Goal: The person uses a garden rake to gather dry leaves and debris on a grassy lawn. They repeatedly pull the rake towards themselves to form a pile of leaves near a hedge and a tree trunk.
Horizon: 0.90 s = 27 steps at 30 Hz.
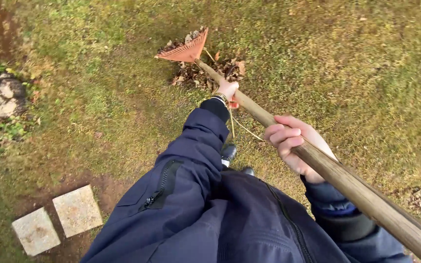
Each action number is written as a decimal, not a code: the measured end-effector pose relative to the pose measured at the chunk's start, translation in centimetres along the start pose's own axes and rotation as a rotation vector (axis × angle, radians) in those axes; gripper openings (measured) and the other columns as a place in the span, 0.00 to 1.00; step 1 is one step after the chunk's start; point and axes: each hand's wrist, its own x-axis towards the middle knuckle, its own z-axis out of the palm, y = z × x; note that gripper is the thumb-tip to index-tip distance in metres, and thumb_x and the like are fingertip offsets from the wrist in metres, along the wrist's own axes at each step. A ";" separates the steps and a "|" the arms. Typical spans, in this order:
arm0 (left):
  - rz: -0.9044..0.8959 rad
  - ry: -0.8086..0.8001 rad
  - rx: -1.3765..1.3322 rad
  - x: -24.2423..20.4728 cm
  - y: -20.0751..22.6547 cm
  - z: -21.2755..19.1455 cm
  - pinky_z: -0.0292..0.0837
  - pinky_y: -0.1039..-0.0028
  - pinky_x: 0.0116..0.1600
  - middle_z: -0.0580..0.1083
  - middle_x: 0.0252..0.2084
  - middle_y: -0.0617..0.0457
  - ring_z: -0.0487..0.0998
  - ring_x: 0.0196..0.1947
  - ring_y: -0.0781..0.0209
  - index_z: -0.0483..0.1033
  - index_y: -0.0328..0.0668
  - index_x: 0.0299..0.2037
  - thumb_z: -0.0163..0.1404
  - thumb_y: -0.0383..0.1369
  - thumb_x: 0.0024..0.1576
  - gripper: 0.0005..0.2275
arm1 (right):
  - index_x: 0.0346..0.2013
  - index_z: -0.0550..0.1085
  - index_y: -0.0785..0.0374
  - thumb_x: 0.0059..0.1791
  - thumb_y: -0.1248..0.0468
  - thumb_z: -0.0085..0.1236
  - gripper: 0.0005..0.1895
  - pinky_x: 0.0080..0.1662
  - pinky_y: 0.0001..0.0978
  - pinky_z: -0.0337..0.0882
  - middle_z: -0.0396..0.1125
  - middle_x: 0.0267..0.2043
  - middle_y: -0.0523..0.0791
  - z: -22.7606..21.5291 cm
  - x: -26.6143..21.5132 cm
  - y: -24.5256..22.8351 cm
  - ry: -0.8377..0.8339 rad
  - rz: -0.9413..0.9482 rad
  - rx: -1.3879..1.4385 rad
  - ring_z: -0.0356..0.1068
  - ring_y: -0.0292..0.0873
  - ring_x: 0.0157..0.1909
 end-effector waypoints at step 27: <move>-0.273 0.162 -0.125 2.1 -4.1 -1.4 0.78 0.36 0.31 0.62 0.38 0.44 0.74 0.33 0.42 0.48 0.43 0.69 0.46 0.43 0.57 0.31 | 0.43 0.62 0.63 0.56 0.65 0.44 0.05 0.24 0.09 0.65 0.56 0.34 0.37 -1.1 9.3 -11.0 0.209 0.101 -0.152 0.63 0.24 0.25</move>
